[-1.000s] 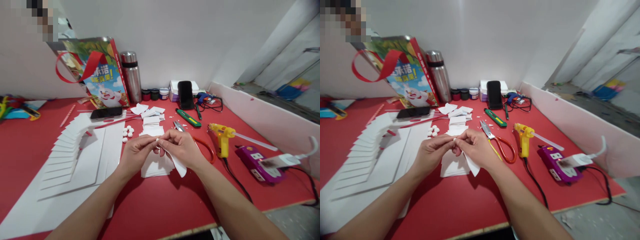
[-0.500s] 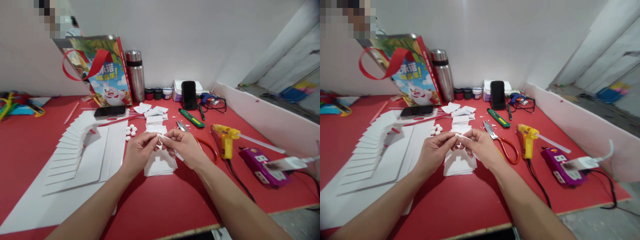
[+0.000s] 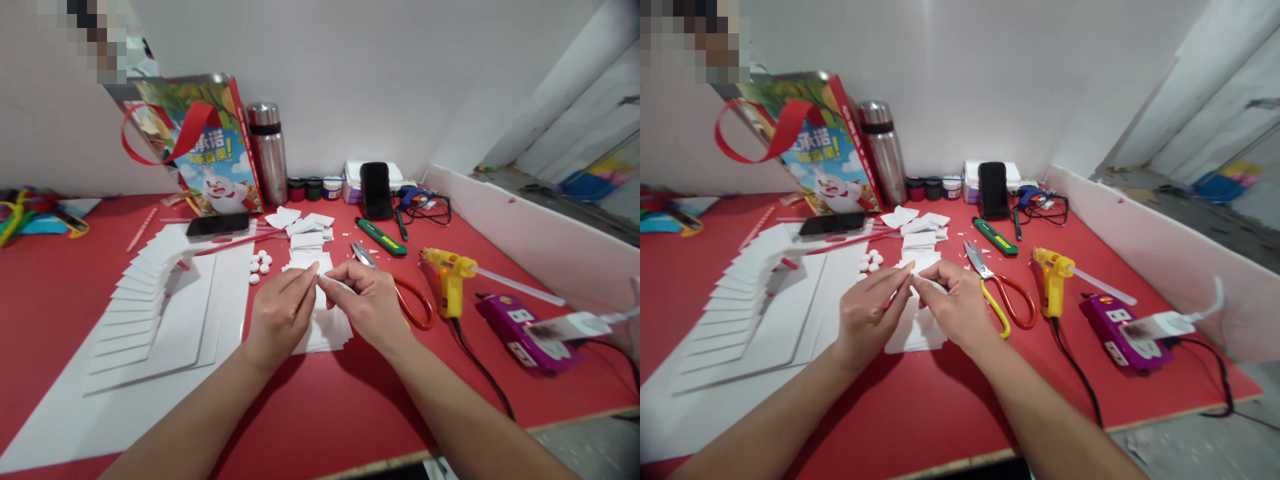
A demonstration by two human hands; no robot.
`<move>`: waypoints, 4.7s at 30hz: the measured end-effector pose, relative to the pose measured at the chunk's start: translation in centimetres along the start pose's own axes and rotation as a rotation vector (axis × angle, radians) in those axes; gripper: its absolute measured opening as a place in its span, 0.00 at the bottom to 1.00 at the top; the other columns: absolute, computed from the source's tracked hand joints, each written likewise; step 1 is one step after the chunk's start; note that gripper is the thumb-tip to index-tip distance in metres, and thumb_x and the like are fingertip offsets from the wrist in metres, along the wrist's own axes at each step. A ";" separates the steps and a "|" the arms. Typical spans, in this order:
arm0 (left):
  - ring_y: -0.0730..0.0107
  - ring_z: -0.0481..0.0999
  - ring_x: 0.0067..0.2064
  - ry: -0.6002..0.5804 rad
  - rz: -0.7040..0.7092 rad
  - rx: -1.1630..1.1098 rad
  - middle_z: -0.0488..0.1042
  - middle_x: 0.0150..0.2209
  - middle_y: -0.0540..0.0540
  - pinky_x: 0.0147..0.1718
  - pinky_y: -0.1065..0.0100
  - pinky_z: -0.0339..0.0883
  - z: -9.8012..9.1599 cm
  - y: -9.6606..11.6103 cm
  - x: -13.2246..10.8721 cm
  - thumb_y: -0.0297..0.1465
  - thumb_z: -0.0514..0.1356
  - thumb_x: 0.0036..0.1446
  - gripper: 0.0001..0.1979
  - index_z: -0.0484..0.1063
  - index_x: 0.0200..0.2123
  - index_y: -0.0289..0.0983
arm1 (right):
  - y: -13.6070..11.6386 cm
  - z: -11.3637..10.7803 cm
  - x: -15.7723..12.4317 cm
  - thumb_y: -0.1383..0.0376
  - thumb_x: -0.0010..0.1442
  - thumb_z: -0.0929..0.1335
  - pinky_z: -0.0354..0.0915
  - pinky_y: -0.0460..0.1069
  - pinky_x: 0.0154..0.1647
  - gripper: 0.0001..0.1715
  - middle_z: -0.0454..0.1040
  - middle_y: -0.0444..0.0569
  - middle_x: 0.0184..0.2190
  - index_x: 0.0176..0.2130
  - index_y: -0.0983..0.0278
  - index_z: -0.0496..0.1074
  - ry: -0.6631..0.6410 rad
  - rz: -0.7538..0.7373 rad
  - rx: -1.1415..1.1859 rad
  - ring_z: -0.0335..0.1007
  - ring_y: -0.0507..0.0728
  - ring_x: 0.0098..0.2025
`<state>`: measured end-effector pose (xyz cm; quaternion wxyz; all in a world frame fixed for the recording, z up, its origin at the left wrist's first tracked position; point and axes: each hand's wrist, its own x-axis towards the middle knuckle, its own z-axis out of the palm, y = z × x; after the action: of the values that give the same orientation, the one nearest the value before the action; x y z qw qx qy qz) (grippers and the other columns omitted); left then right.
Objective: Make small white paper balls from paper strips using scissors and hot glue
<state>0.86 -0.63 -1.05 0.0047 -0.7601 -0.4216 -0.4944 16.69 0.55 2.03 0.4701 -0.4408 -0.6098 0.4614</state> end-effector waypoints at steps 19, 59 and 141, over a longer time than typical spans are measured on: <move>0.69 0.79 0.36 -0.226 -0.448 -0.695 0.82 0.34 0.47 0.38 0.69 0.72 -1.2 -0.7 1.2 0.28 0.63 0.62 0.08 0.83 0.41 0.39 | 0.3 -1.2 0.3 0.66 0.61 0.71 0.60 0.43 0.24 0.07 0.76 0.43 0.24 0.31 0.65 0.76 -0.133 -0.172 -0.076 0.69 0.48 0.24; 0.63 0.77 0.42 0.001 -0.088 -0.055 0.79 0.41 0.40 0.44 0.63 0.71 0.1 -0.2 0.5 0.25 0.57 0.64 0.11 0.77 0.46 0.35 | -0.3 0.5 0.0 0.61 0.60 0.72 0.56 0.45 0.22 0.11 0.72 0.43 0.19 0.29 0.65 0.73 0.013 0.004 -0.037 0.62 0.49 0.21; 0.67 0.79 0.41 0.052 -0.144 -0.123 0.81 0.41 0.42 0.43 0.66 0.72 0.4 0.6 -0.1 0.22 0.60 0.62 0.14 0.77 0.50 0.36 | -0.2 0.0 -0.1 0.64 0.62 0.70 0.58 0.44 0.23 0.09 0.75 0.42 0.21 0.31 0.65 0.75 0.009 -0.066 -0.144 0.61 0.47 0.19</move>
<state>1.57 -0.88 -1.06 -0.0665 -0.7138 -0.4437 -0.5378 16.69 0.39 2.16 0.4548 -0.4555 -0.6534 0.3985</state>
